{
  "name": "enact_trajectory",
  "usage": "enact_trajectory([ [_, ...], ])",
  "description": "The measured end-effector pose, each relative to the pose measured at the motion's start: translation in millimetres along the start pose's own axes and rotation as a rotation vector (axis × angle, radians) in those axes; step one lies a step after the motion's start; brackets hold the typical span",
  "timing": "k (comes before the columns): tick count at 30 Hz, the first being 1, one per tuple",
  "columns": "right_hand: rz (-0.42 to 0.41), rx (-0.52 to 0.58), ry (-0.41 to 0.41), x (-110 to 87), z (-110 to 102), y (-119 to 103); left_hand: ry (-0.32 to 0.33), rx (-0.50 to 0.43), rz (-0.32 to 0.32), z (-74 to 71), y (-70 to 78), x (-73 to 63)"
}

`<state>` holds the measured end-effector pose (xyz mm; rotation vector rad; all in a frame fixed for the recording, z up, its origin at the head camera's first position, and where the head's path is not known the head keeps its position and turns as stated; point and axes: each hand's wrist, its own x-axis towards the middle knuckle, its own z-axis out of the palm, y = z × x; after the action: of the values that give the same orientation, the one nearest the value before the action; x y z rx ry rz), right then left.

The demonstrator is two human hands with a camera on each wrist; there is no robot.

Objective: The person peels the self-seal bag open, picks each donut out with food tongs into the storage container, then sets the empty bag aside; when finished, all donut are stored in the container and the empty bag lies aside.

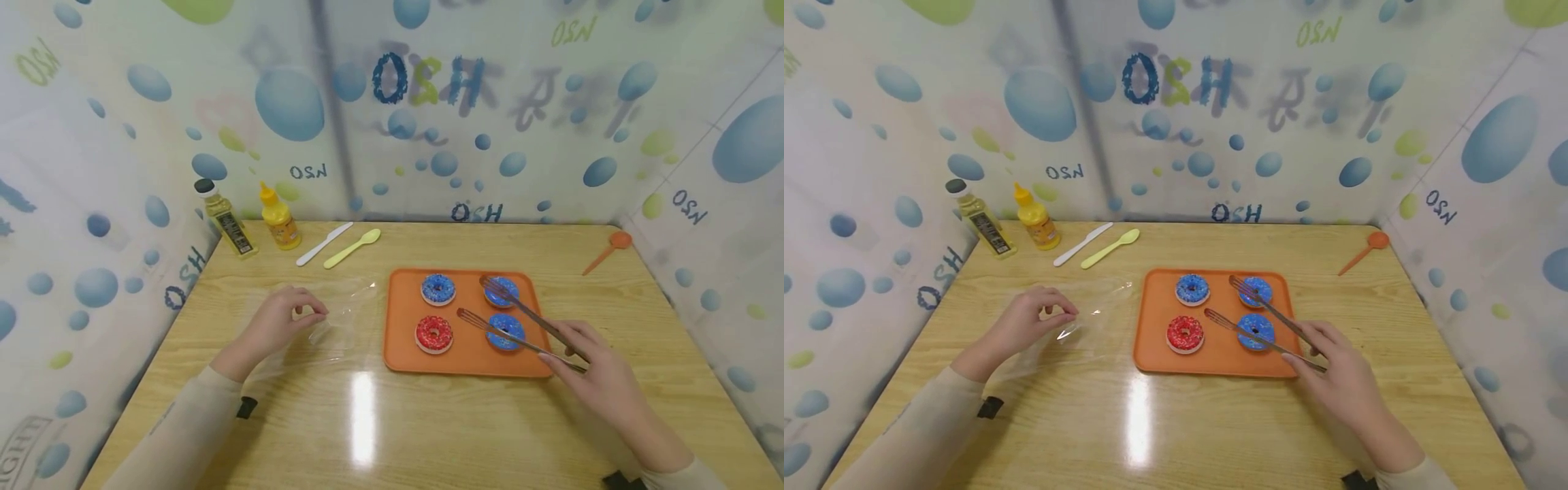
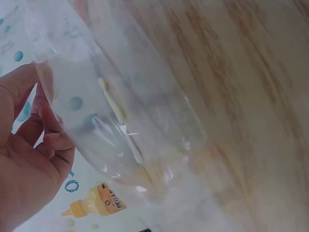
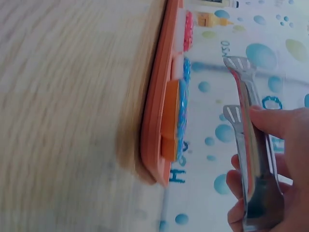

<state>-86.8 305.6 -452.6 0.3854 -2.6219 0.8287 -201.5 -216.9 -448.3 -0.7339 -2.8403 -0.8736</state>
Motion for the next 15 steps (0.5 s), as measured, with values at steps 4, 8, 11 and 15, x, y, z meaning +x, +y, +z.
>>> enact_trajectory([
  [4, 0.047, -0.019, 0.074, -0.2, -8.5, 19.6, -0.017, 0.002, -0.012, 0.6, 0.5, 1.0],
  [8, 0.106, -0.068, 0.101, -3.6, -22.6, 46.7, -0.04, 0.011, -0.017, 1.5, 0.0, 1.4],
  [11, 0.158, -0.117, 0.075, -7.0, -34.5, 65.7, -0.043, 0.016, -0.02, 1.2, -0.8, 1.7],
  [15, 0.204, -0.168, 0.014, -10.6, -46.8, 85.8, -0.05, 0.019, -0.026, -0.2, -3.0, 2.5],
])
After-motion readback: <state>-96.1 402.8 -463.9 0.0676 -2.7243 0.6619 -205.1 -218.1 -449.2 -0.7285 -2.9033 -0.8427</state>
